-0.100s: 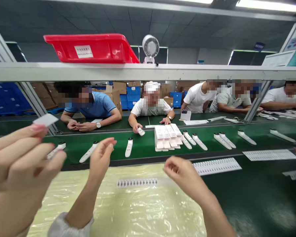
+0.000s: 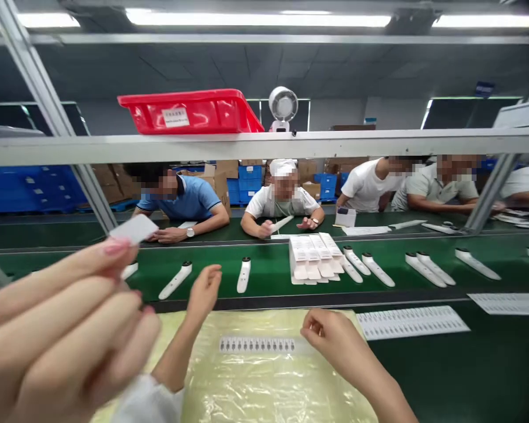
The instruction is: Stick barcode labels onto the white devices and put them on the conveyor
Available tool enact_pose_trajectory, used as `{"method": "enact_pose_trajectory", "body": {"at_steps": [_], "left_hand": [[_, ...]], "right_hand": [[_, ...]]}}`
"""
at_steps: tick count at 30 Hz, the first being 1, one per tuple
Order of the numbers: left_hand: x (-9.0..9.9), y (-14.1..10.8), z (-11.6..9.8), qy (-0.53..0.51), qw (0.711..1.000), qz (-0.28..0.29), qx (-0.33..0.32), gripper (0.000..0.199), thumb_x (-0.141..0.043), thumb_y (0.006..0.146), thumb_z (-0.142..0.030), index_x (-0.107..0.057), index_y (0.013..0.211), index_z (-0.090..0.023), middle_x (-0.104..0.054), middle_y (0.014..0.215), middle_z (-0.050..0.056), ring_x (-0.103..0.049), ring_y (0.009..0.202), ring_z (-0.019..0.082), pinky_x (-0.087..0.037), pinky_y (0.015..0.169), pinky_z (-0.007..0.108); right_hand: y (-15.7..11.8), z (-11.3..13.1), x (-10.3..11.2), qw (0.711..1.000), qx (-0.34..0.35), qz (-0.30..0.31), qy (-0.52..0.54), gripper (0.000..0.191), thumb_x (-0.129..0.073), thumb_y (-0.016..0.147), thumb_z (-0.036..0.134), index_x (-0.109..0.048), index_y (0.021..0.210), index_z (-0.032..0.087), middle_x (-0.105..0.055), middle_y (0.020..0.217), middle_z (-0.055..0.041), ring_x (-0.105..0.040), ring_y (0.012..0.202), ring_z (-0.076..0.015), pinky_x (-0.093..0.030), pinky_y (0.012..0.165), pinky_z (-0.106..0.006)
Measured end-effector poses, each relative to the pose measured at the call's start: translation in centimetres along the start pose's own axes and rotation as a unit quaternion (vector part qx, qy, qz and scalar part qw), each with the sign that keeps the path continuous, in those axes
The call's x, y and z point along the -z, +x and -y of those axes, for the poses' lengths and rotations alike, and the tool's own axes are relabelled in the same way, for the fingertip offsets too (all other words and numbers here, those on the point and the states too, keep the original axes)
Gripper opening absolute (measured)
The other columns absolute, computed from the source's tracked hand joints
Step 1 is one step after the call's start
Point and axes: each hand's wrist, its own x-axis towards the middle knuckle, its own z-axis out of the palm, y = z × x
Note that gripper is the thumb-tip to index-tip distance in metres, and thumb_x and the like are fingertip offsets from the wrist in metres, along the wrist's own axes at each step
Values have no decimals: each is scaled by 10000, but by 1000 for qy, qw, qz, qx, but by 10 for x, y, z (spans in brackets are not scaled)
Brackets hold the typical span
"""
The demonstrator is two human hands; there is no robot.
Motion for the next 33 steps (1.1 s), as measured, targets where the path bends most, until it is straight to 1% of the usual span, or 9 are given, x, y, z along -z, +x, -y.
{"method": "enact_pose_trajectory", "body": {"at_steps": [3,7,11,15,19,23,25,29,33], "left_hand": [[-23,20,1,27,996,87,-7,269,-584,965,-367,-624,1116,-148,-673,957,37,-654,783,147,-581,738,322],[-59,43,-11,70,986,150,-3,298,-597,955,-371,-612,1150,-147,-657,1050,57,-658,908,187,-575,812,371],[-98,52,-27,88,981,172,14,295,-576,965,-367,-618,1129,-126,-638,1111,61,-649,966,210,-561,836,385],[-117,48,-36,56,986,157,22,314,-617,942,-354,-601,1181,-151,-616,1181,77,-633,1033,229,-556,868,401],[-112,45,-46,-20,988,148,42,403,-665,910,-345,-569,1247,-147,-582,1244,102,-612,1089,250,-546,903,410],[-91,32,-59,-139,974,165,72,324,-618,941,-339,-584,1198,-146,-597,1192,87,-627,1004,210,-557,848,383],[-76,15,-66,-220,954,188,84,305,-620,936,-328,-573,1180,-152,-622,1093,67,-634,892,179,-571,764,348],[-42,-31,-82,-384,888,238,89,346,-628,870,-256,-478,1170,-169,-653,877,19,-640,711,134,-534,653,259],[-22,-56,-94,-473,837,262,86,565,-803,674,-343,-463,1103,-199,-681,902,21,-671,749,155,-535,656,244]], "right_hand": [[11,-16,-7,1000,-16,9,15,146,-528,867,242,-601,742,223,-619,725,-19,-573,684,-213,-321,569,-279],[15,-31,-8,999,-24,4,44,163,-503,893,290,-595,774,228,-628,751,-11,-583,714,-212,-343,596,-280],[17,-34,-10,998,-27,3,57,164,-509,895,303,-605,790,223,-657,791,-9,-612,762,-212,-386,647,-286],[17,-31,-12,998,-17,11,58,161,-522,888,297,-614,781,220,-670,801,-7,-621,769,-212,-398,655,-289],[14,-29,-10,998,-13,14,52,148,-532,887,257,-622,779,212,-677,805,-7,-625,761,-203,-402,648,-283],[9,-26,-8,999,-9,21,35,121,-559,877,189,-635,785,208,-675,813,7,-623,765,-181,-397,652,-264],[8,-24,-11,999,-5,36,23,139,-567,869,149,-643,769,207,-674,808,14,-620,757,-168,-395,650,-251],[10,-20,-24,998,-7,53,-16,164,-567,852,78,-662,791,197,-664,779,7,-602,723,-161,-370,621,-241],[17,-20,-38,997,-5,27,-78,167,-592,835,51,-677,916,170,-676,845,-41,-607,752,-187,-363,661,-260]]}}
